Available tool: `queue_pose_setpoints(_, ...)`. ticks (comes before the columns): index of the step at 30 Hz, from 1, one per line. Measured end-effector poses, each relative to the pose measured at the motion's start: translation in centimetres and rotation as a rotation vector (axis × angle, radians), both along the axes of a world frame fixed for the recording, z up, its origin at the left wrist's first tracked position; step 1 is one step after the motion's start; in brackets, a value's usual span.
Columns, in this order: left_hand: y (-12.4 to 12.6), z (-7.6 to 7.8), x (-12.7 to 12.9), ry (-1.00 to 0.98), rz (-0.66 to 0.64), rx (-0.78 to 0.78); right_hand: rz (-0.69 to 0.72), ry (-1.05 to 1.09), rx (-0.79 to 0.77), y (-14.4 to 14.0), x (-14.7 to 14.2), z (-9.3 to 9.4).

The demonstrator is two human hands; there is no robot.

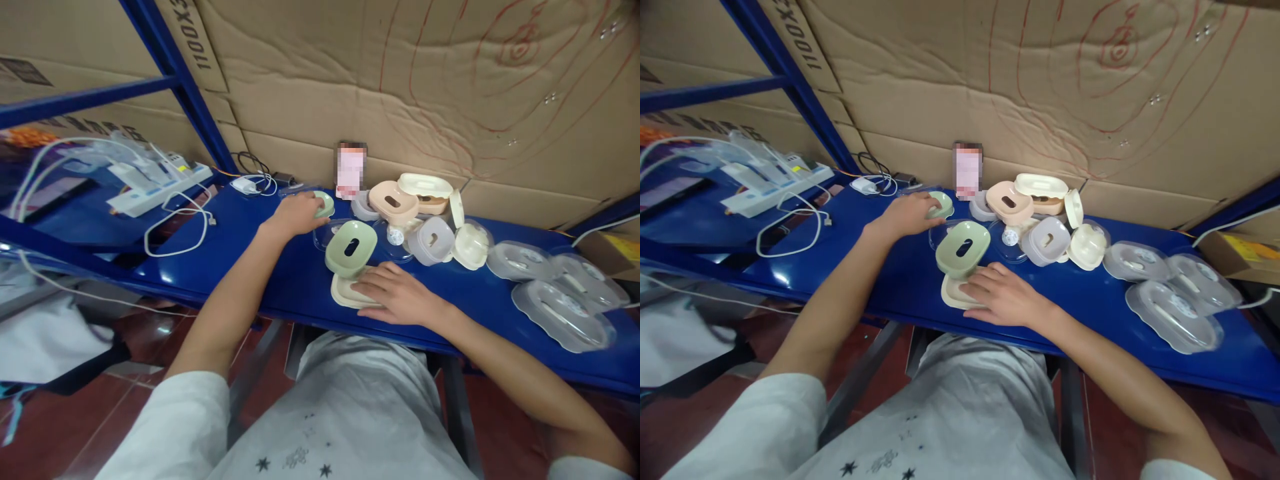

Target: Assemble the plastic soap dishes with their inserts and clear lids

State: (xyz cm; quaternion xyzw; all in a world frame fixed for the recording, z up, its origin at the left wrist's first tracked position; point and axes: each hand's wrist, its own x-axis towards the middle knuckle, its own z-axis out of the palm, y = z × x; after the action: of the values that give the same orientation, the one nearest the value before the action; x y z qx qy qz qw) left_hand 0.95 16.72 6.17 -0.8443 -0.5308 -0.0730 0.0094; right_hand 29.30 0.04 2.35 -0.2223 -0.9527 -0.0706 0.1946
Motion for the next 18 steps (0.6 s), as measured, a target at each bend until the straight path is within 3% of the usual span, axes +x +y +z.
queue_pose_setpoints(5,-0.2,-0.7,0.7,0.05,0.014,-0.036,-0.016,-0.02,-0.027,0.1,-0.4,-0.5)
queue_pose_setpoints(14,-0.6,-0.1,0.6,0.072,0.043,-0.051,-0.038,0.008,-0.007,0.4,0.0,-0.3)
queue_pose_setpoints(18,-0.6,0.0,0.9,0.051,0.083,-0.02,-0.136,0.022,-0.015,0.6,0.6,1.1)
